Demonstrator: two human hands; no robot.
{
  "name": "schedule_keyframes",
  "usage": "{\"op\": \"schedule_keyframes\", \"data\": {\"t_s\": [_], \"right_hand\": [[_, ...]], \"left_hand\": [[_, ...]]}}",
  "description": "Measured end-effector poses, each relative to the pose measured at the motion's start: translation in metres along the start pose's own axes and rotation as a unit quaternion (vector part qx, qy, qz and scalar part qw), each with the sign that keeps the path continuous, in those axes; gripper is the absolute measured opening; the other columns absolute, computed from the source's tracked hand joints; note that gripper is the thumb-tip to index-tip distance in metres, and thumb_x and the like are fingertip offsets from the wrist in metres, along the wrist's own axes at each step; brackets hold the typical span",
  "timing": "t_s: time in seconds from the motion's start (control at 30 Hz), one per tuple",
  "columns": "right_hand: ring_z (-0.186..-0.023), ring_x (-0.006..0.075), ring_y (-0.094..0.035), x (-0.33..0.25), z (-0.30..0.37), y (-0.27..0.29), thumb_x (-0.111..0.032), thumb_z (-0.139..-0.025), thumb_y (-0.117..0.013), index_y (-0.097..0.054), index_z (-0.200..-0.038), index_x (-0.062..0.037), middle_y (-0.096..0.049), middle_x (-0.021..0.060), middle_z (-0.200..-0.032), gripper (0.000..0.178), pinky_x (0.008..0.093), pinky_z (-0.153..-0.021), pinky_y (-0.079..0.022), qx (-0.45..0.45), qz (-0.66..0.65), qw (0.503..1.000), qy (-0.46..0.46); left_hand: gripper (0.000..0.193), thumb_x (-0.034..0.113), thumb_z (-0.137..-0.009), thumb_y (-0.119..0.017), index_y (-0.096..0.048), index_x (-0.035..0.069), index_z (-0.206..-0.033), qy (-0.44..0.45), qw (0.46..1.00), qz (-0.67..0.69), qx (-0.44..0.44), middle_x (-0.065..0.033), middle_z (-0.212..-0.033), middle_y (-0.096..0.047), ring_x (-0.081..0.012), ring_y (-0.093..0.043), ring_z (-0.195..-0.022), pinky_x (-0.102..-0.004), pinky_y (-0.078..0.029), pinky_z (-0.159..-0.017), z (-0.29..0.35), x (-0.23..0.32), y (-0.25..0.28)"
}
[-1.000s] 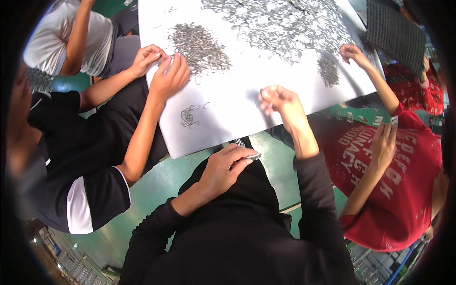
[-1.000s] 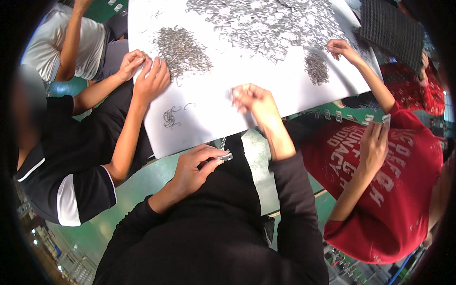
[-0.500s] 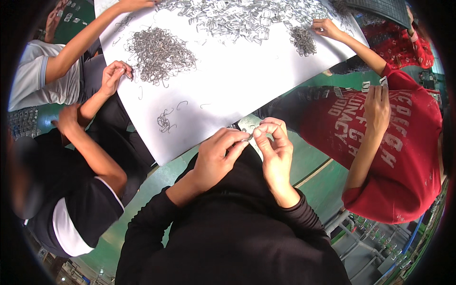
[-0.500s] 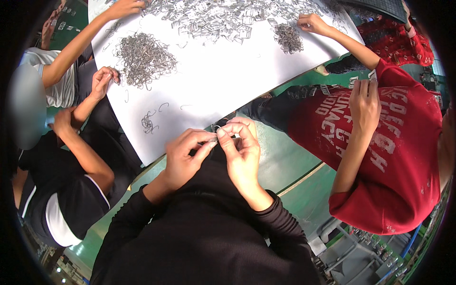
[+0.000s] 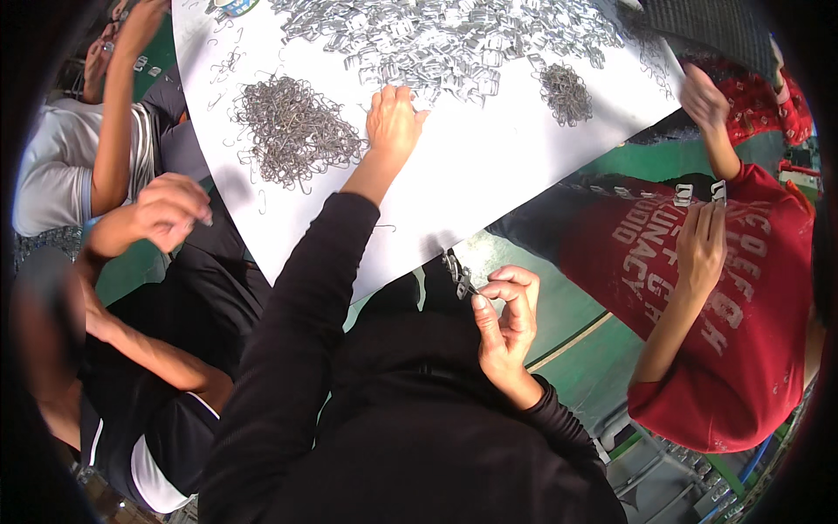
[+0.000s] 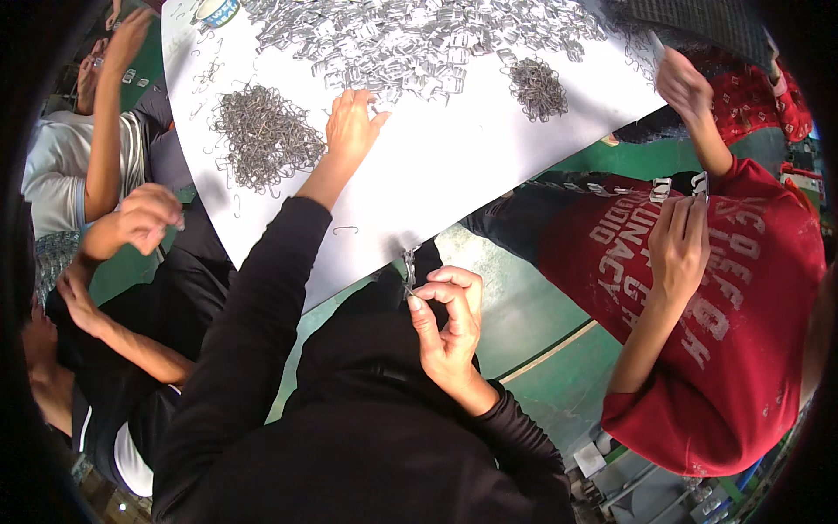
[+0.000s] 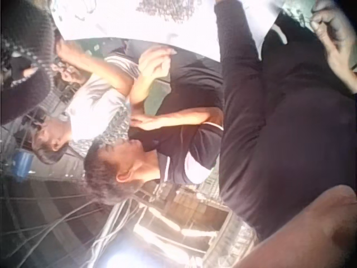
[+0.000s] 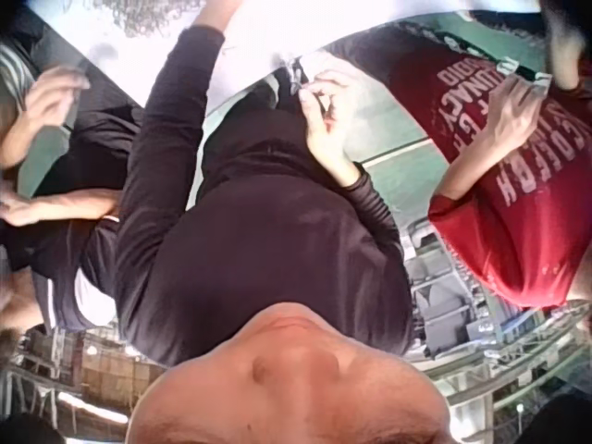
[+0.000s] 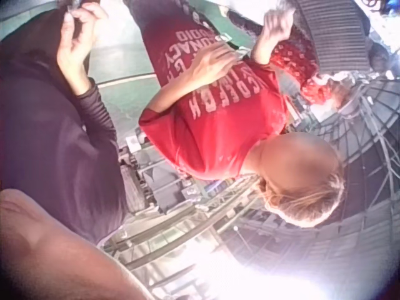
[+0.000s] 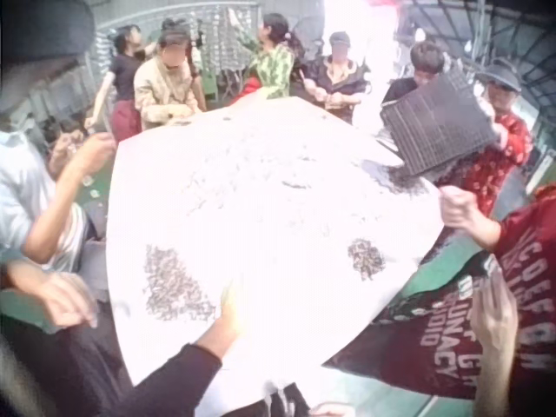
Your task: The person picks up small metal pieces from a pile on a table, slides them onto metal hooks, and hangs the hooks onto a rack.
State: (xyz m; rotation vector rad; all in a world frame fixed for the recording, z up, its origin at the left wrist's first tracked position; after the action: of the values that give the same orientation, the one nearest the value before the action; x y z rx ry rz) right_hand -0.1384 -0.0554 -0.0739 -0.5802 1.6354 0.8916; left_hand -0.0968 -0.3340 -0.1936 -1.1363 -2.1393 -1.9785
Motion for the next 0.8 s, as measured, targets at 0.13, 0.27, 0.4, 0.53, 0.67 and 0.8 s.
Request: {"op": "schedule_keyframes", "data": {"t_s": [0.13, 0.27, 0.4, 0.53, 0.67, 0.8], "right_hand": [[-0.090, 0.0201, -0.049, 0.004, 0.003, -0.005, -0.001, -0.077, -0.065, -0.058, -0.084, -0.0038, -0.048, 0.0096, -0.098, 0.010, 0.0305, -0.079, -0.041, -0.011, -0.002, 1.000, -0.007], [-0.090, 0.0204, -0.049, 0.002, 0.003, -0.009, 0.000, -0.075, -0.066, -0.060, -0.083, -0.0028, -0.048, 0.0097, -0.099, 0.010, 0.0299, -0.079, -0.041, -0.011, 0.021, 1.000, -0.001], [-0.092, 0.0209, -0.049, 0.003, 0.004, -0.013, -0.002, -0.075, -0.067, -0.060, -0.083, -0.0028, -0.048, 0.0094, -0.099, 0.010, 0.0294, -0.081, -0.041, -0.003, 0.023, 1.000, -0.003], [-0.092, 0.0203, -0.049, 0.000, 0.011, -0.021, -0.004, -0.076, -0.068, -0.061, -0.083, -0.0035, -0.048, 0.0081, -0.099, 0.010, 0.0299, -0.080, -0.041, -0.003, 0.012, 1.000, 0.024], [-0.093, 0.0202, -0.050, -0.006, 0.020, -0.030, -0.003, -0.075, -0.069, -0.062, -0.083, -0.0035, -0.049, 0.0079, -0.098, 0.011, 0.0296, -0.081, -0.042, -0.014, 0.022, 0.999, 0.033], [-0.094, 0.0203, -0.050, -0.006, 0.029, -0.035, -0.001, -0.073, -0.069, -0.062, -0.083, -0.0035, -0.049, 0.0080, -0.097, 0.013, 0.0300, -0.081, -0.042, -0.040, 0.025, 0.999, 0.025]], "left_hand": [[0.021, 0.008, -0.077, -0.068, -0.056, 0.002, -0.094, 0.023, 0.979, 0.170, -0.107, -0.0102, -0.090, -0.063, -0.0229, -0.061, -0.084, -0.0312, -0.049, -0.073, -0.001, 0.000, -0.021], [0.014, 0.003, -0.083, -0.060, -0.057, 0.001, -0.097, 0.053, 0.892, 0.402, -0.201, -0.0051, -0.089, -0.062, -0.0104, -0.059, -0.080, -0.0236, -0.049, -0.067, 0.058, 0.025, 0.017], [0.016, 0.005, -0.087, -0.055, -0.060, 0.001, -0.101, 0.090, 0.819, 0.465, -0.325, -0.0036, -0.088, -0.062, -0.0065, -0.055, -0.068, -0.0198, -0.046, -0.059, 0.126, 0.073, 0.089], [0.015, 0.006, -0.088, -0.053, -0.063, 0.002, -0.098, 0.074, 0.831, 0.435, -0.339, -0.0031, -0.087, -0.060, -0.0061, -0.052, -0.060, -0.0185, -0.043, -0.054, 0.151, 0.085, 0.124], [0.018, 0.006, -0.086, -0.055, -0.063, 0.004, -0.103, 0.053, 0.843, 0.417, -0.336, -0.0043, -0.091, -0.058, -0.0083, -0.054, -0.065, -0.0198, -0.044, -0.056, 0.160, 0.080, 0.140], [0.028, 0.004, -0.082, -0.058, -0.060, 0.007, -0.110, -0.010, 0.879, 0.370, -0.300, -0.0057, -0.098, -0.056, -0.0136, -0.056, -0.078, -0.0245, -0.047, -0.062, 0.177, 0.081, 0.155]]}}
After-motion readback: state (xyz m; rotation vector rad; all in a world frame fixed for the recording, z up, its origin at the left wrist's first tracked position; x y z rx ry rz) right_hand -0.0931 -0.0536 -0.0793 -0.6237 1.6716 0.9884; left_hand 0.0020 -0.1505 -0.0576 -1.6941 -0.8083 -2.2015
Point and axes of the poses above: each hand's wrist, its own z-axis away from the middle knuckle, its own y-axis out of the back of the hand, x = y × z, the point moved 8 cm from there along -z, towards the middle knuckle
